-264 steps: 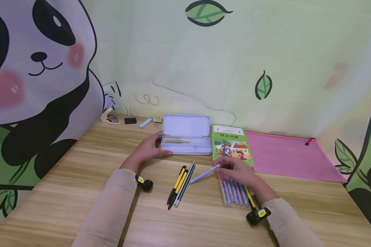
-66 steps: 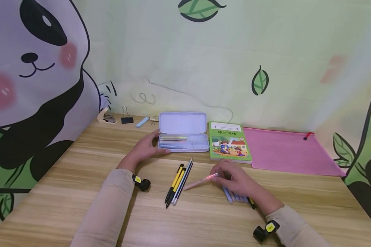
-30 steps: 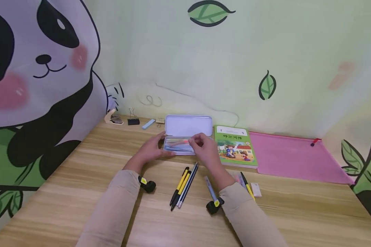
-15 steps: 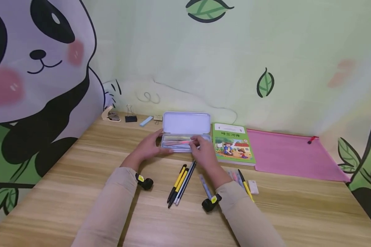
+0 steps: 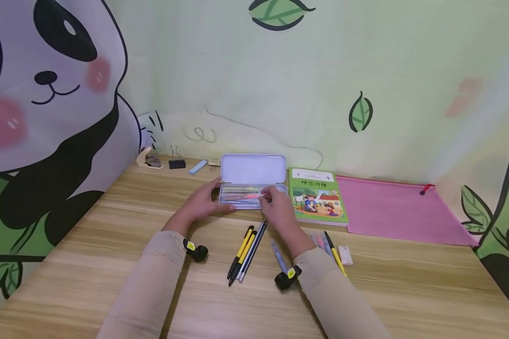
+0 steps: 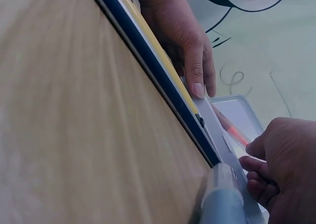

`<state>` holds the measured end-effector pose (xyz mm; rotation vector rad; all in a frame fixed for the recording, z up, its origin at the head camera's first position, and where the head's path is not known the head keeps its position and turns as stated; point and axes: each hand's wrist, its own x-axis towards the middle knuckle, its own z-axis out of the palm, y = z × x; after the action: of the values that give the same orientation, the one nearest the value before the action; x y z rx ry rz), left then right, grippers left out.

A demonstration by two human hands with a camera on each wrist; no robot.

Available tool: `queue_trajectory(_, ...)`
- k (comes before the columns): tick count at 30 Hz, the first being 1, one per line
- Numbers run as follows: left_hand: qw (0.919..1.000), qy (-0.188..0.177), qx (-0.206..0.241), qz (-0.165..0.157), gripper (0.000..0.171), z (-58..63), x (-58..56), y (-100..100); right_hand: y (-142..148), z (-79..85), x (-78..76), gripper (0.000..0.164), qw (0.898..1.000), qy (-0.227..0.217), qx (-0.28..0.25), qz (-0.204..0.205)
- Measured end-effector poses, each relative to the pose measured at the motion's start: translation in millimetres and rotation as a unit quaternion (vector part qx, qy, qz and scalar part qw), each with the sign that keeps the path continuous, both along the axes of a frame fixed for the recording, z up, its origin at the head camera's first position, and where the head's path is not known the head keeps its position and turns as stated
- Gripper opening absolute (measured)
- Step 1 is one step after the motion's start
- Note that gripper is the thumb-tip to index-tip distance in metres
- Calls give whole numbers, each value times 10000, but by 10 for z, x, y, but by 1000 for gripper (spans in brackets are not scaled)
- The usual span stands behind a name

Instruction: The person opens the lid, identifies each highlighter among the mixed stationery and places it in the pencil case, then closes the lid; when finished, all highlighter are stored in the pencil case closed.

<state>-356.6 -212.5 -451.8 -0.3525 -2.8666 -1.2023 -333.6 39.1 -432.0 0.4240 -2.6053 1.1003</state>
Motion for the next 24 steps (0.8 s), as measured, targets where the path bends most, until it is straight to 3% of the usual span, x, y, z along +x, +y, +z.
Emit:
queue_trajectory(6, 10000, 32, -20, -4, 117, 7, 19, 13, -2, -9, 4, 20, 9998, -121, 127, -103)
queue_trajectory(15, 10000, 11, 61, -23, 113, 33, 29, 25, 9, 18, 14, 20, 10000, 61, 27, -1)
queue_trajectory(24, 9999, -46, 89, 17, 116, 11, 18, 16, -24, 80, 61, 24, 9988, 185, 3, 460)
